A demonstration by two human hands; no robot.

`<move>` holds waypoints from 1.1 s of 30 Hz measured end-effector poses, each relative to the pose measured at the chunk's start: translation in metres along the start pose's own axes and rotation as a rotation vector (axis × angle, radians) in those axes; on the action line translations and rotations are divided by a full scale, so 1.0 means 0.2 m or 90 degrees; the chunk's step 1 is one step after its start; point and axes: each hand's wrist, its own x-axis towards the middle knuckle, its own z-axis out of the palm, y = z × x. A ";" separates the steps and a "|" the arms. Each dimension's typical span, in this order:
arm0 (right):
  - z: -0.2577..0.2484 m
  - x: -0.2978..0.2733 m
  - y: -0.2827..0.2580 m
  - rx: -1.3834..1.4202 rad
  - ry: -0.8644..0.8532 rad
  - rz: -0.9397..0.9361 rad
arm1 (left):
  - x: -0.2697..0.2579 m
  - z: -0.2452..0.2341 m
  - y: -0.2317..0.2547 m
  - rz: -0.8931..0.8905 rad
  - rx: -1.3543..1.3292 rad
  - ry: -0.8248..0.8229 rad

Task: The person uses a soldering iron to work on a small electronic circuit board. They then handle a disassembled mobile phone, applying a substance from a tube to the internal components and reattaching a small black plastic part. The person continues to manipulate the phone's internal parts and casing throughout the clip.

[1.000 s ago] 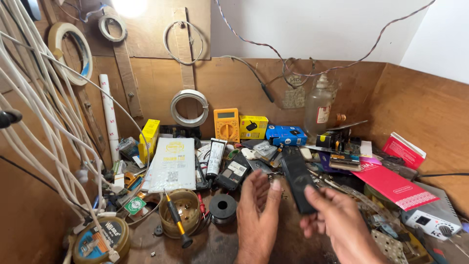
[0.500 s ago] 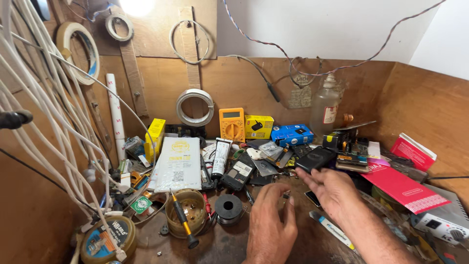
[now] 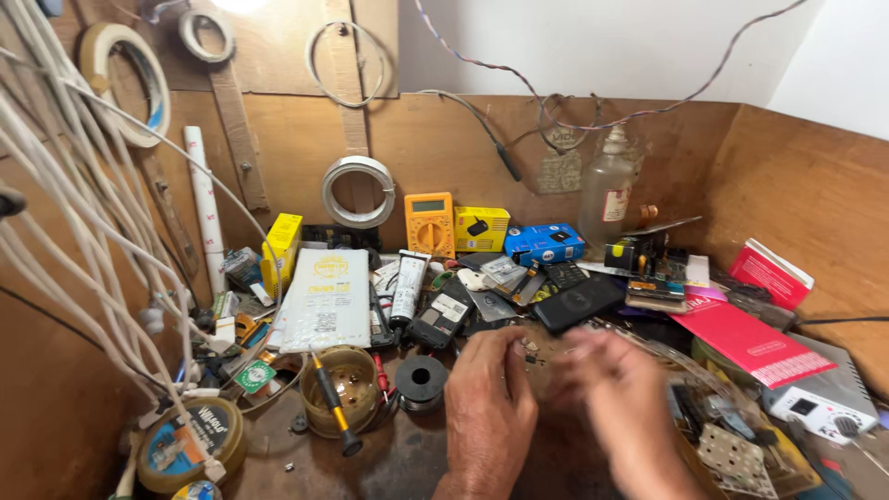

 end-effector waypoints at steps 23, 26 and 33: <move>-0.15 -0.14 0.07 -0.195 0.335 -0.270 | 0.00 0.41 -0.10 0.110 0.114 -0.287; -0.15 -0.15 0.05 -0.202 0.339 -0.275 | 0.02 0.50 -0.17 0.135 0.197 -0.352; -0.18 -0.19 -0.03 -0.202 0.318 -0.291 | 0.03 0.52 -0.16 0.139 0.215 -0.359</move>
